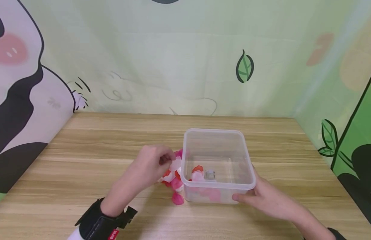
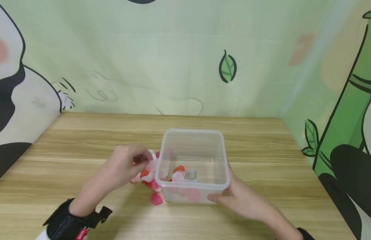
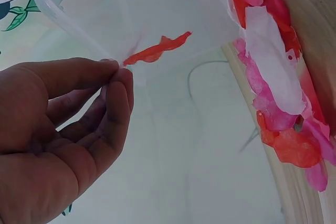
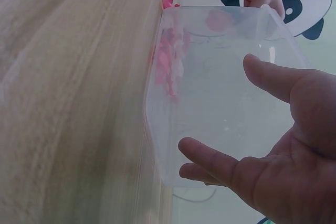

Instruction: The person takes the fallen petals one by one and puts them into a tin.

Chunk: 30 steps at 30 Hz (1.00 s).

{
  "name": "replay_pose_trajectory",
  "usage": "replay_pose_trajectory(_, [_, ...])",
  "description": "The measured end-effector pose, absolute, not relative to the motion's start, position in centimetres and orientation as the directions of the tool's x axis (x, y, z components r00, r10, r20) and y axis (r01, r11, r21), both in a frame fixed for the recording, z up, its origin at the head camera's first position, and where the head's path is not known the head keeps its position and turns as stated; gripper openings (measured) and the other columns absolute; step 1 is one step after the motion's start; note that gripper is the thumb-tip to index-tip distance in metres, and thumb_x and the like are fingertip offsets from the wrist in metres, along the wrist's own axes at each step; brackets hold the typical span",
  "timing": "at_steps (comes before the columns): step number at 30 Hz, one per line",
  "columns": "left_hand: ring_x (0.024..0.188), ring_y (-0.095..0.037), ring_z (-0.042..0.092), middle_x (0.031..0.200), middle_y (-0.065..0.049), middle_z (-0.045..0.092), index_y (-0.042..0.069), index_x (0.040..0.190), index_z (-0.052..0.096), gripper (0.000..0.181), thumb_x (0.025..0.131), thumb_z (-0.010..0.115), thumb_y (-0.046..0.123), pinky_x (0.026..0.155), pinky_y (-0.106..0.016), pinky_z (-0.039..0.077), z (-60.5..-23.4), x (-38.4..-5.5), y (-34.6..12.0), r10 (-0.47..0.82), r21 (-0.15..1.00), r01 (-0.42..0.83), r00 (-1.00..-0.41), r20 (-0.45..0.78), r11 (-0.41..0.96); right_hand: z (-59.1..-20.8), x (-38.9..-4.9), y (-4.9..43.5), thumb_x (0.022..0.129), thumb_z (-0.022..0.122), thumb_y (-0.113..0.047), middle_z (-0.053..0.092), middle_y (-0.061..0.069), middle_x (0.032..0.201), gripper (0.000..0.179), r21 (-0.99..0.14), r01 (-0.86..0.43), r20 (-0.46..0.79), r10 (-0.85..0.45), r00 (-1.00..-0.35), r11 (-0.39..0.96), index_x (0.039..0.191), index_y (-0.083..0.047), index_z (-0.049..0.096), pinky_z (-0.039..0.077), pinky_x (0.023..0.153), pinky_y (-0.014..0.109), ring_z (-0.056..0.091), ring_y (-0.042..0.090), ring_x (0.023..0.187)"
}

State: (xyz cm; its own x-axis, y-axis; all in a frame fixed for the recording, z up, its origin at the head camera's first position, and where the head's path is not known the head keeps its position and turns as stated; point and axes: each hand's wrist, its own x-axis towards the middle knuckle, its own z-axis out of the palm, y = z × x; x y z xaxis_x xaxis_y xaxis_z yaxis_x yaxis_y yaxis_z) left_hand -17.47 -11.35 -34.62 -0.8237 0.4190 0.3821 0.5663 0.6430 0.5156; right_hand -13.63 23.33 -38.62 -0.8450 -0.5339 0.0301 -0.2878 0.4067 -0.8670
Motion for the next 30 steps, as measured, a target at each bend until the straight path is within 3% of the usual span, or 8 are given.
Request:
replay_pose_trajectory(7, [0.064, -0.013, 0.054, 0.083, -0.004, 0.068, 0.000, 0.099, 0.075, 0.018, 0.086, 0.071, -0.012, 0.059, -0.023, 0.052, -34.67, -17.64, -11.33, 0.411, 0.514, 0.563, -0.825, 0.387, 0.647, -38.56, -13.63, 23.34, 0.095, 0.077, -0.020, 0.048, 0.025, 0.144, 0.108, -0.877, -0.275, 0.024, -0.535, -0.844, 0.395, 0.163, -0.037, -0.005, 0.056, 0.090, 0.034, 0.060, 0.032, 0.118])
replay_pose_trajectory(21, [0.070, -0.013, 0.061, 0.085, -0.002, 0.071, 0.003, 0.096, 0.077, 0.015, 0.085, 0.078, -0.007, 0.066, -0.027, 0.057, -34.31, -17.43, -11.22, 0.341, 0.572, 0.556, -0.828, 0.445, 0.603, -38.52, -13.58, 23.29, 0.094, 0.078, -0.021, 0.049, 0.025, 0.143, 0.111, -0.866, -0.288, 0.032, -0.529, -0.848, 0.409, 0.163, -0.038, -0.006, 0.055, 0.090, 0.034, 0.061, 0.031, 0.118])
replay_pose_trajectory(30, [0.078, -0.013, 0.068, 0.090, -0.003, 0.073, 0.002, 0.095, 0.076, 0.015, 0.084, 0.080, -0.008, 0.073, -0.029, 0.059, -34.15, -17.39, -11.09, 0.254, 0.543, 0.626, -0.753, 0.606, 0.560, -38.60, -13.60, 23.32, 0.094, 0.078, -0.020, 0.049, 0.024, 0.144, 0.110, -0.869, -0.286, 0.031, -0.533, -0.846, 0.404, 0.164, -0.037, -0.005, 0.055, 0.091, 0.034, 0.061, 0.031, 0.119])
